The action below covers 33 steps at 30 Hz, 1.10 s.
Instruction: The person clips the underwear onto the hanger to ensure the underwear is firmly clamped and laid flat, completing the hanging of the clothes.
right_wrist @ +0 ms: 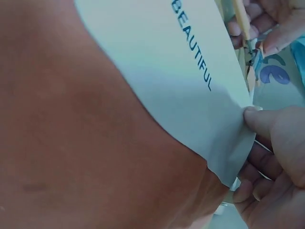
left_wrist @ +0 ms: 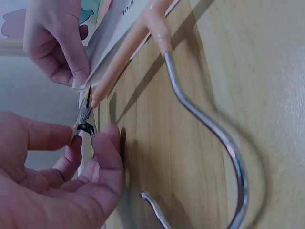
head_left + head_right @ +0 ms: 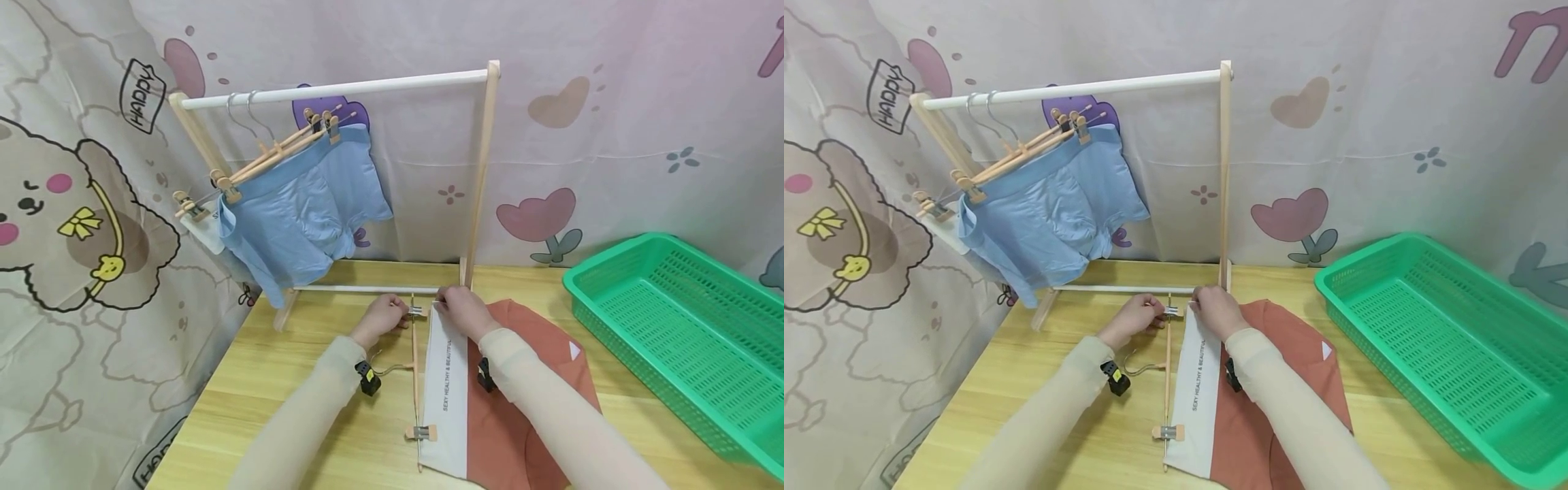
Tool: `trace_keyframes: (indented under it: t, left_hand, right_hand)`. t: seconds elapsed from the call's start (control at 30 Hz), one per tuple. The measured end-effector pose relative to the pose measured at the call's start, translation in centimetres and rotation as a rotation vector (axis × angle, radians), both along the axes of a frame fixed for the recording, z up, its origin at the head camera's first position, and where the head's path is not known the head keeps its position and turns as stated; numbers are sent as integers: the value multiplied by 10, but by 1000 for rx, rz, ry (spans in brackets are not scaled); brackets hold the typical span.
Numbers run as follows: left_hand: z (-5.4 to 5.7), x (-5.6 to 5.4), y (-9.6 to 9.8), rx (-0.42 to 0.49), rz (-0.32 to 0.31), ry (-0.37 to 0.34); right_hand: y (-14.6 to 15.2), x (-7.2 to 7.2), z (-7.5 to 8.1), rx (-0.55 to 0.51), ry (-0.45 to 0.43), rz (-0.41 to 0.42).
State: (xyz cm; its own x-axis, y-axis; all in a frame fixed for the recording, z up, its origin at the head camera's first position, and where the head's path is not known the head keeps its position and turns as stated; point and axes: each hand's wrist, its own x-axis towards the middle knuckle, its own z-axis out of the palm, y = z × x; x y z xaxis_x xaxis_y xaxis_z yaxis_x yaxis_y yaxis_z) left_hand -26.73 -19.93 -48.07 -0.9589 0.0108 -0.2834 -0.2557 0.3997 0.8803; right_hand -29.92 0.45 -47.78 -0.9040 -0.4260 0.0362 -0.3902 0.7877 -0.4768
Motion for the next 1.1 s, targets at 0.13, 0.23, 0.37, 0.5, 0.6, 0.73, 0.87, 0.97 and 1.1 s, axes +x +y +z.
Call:
trace_keyframes:
  t: [0.13, 0.23, 0.37, 0.5, 0.6, 0.73, 0.87, 0.97, 1.1]
  left_hand:
    - [-2, -3, -4, 149, -21, -53]
    - [-3, -6, -7, 210, -32, -84]
    - [-3, -9, -10, 206, -47, -109]
    - [-4, -11, -13, 181, -66, -127]
    - [-5, -12, -16, 164, -84, -140]
    - [-4, -13, -20, 142, -106, -169]
    - [-3, -13, -23, 144, -141, -193]
    - [-3, -14, -24, 145, -168, -199]
    - [-3, -14, -23, 140, -188, -202]
  right_hand:
    - [1, -1, 2, -29, -13, -15]
    - [1, -2, 2, -40, -3, -19]
    - [0, -2, 3, -55, -5, -31]
    - [0, -2, 3, -64, -25, -35]
    - [1, -2, 3, -65, -28, -29]
    - [2, -3, 1, -69, -24, -22]
    - [2, -4, 0, -77, -22, -12]
    - [3, -4, 1, -84, -33, -12]
    - [3, -4, 1, -92, -52, -16]
